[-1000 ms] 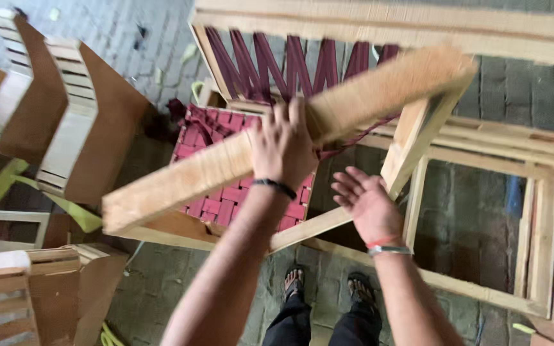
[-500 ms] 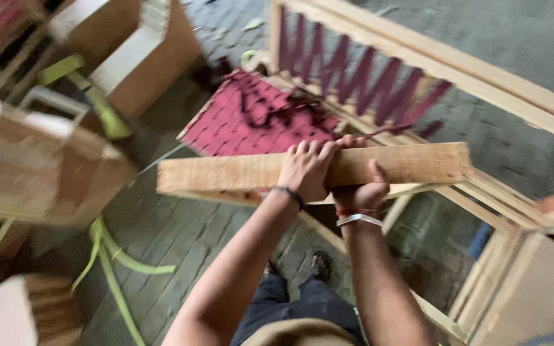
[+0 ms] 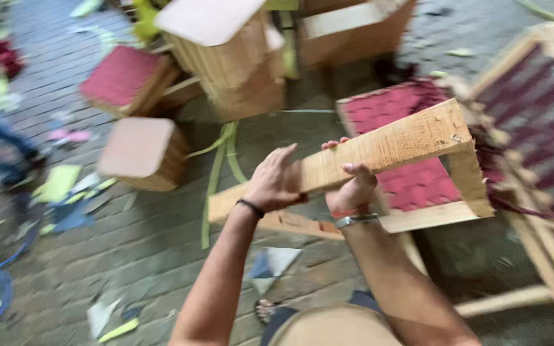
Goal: The person weaves red fabric strips into a wooden frame, securing them with a pneumatic staple gun. They then lift the completed woven panel, place it on a chair frame, and begin assembling a new wooden frame using a hammer.
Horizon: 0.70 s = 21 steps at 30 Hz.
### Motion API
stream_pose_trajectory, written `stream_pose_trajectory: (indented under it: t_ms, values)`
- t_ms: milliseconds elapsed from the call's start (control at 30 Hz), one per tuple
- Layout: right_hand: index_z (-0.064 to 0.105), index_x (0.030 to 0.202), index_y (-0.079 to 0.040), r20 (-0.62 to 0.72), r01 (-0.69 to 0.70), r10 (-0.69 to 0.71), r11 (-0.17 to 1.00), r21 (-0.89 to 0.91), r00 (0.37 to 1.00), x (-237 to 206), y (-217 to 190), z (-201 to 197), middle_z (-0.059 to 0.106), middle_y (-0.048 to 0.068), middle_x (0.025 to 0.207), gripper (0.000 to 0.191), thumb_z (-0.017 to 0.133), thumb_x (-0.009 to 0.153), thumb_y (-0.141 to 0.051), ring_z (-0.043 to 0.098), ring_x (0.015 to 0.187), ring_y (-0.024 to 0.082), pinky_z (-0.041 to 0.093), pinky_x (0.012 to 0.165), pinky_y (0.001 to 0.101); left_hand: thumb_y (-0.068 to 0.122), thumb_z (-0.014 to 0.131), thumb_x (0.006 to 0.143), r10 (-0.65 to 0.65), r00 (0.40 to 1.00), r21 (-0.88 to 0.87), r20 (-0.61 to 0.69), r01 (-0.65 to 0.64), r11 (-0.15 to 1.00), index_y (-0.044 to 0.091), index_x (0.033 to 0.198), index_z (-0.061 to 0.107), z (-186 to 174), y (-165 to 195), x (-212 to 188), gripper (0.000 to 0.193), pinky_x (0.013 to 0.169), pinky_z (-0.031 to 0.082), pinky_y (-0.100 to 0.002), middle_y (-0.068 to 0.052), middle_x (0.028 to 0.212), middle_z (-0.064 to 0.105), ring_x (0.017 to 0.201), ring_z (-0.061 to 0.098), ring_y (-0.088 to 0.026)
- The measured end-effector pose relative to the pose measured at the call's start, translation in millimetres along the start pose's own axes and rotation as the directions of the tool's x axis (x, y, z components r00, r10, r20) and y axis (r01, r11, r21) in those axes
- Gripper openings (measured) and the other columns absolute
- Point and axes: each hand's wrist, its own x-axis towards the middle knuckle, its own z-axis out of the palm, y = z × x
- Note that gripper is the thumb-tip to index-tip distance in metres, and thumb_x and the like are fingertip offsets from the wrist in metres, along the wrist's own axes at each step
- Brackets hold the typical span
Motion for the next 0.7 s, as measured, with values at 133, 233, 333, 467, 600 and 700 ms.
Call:
stream_pose_trajectory:
  t_ms: [133, 233, 333, 467, 600, 700]
  values:
    - [0.055, 0.117, 0.004, 0.047, -0.251, 0.253, 0.967, -0.042, 0.966, -61.4, 151.0, 77.9, 0.064, 0.02, 0.103, 0.061, 0.06, 0.059, -0.011, 0.062, 0.107, 0.038, 0.046, 0.111, 0.0505, 0.06, 0.088, 0.058, -0.466, 0.883, -0.095, 0.047, 0.468, 0.878, 0.009, 0.132, 0.063, -115.7, -92.1, -185.5, 0.093, 0.104, 0.047, -0.046, -0.016, 0.124, 0.065, 0.119, 0.06, -0.035]
    - [0.056, 0.115, 0.004, 0.066, -0.495, 0.497, 0.868, -0.045, 0.865, -102.0, 248.0, 133.5, 0.065, 0.02, 0.103, 0.06, 0.058, 0.056, -0.01, 0.063, 0.105, 0.038, 0.047, 0.11, 0.051, 0.064, 0.085, 0.059, -0.614, 0.763, 0.095, -0.202, 0.639, 0.763, 0.009, 0.125, 0.063, -180.5, -111.9, -295.5, 0.089, 0.095, 0.049, -0.048, -0.012, 0.115, 0.069, 0.11, 0.063, -0.034]
    - [0.058, 0.115, 0.004, 0.084, -0.697, 0.694, 0.717, 0.018, 0.715, -143.0, 332.1, 181.0, 0.065, 0.02, 0.104, 0.062, 0.058, 0.054, -0.009, 0.062, 0.107, 0.037, 0.047, 0.112, 0.052, 0.066, 0.087, 0.056, -0.634, 0.637, 0.136, -0.438, 0.744, 0.654, 0.012, 0.112, 0.067, -241.7, -111.6, -376.0, 0.081, 0.089, 0.048, -0.048, -0.009, 0.105, 0.07, 0.102, 0.064, -0.032]
    - [0.059, 0.118, 0.001, 0.146, -0.861, 0.856, 0.507, -0.049, 0.496, -196.4, 445.6, 238.1, 0.066, 0.017, 0.109, 0.064, 0.059, 0.055, -0.01, 0.062, 0.114, 0.038, 0.044, 0.116, 0.0527, 0.071, 0.086, 0.054, -0.691, 0.411, 0.163, -0.594, 0.903, 0.397, 0.015, 0.107, 0.069, -322.7, -112.9, -461.7, 0.079, 0.085, 0.047, -0.047, -0.007, 0.098, 0.07, 0.096, 0.065, -0.029]
    - [0.06, 0.126, 0.0, 0.266, -0.952, 0.934, 0.278, -0.128, 0.237, -240.8, 562.4, 285.5, 0.067, 0.017, 0.117, 0.067, 0.062, 0.061, -0.015, 0.061, 0.12, 0.037, 0.042, 0.116, 0.052, 0.073, 0.085, 0.053, -0.591, 0.266, 0.161, -0.762, 0.961, 0.225, 0.014, 0.104, 0.07, -387.6, -127.3, -528.9, 0.08, 0.084, 0.047, -0.048, -0.007, 0.095, 0.071, 0.091, 0.065, -0.029]
    - [0.06, 0.128, 0.0, 0.336, -0.969, 0.938, 0.157, -0.191, 0.085, -251.5, 642.1, 312.7, 0.068, 0.018, 0.123, 0.066, 0.063, 0.065, -0.02, 0.06, 0.122, 0.036, 0.042, 0.115, 0.0514, 0.072, 0.084, 0.053, -0.458, 0.204, 0.179, -0.866, 0.979, 0.096, 0.014, 0.105, 0.069, -410.4, -150.4, -552.6, 0.079, 0.085, 0.048, -0.048, -0.007, 0.097, 0.071, 0.094, 0.066, -0.031]
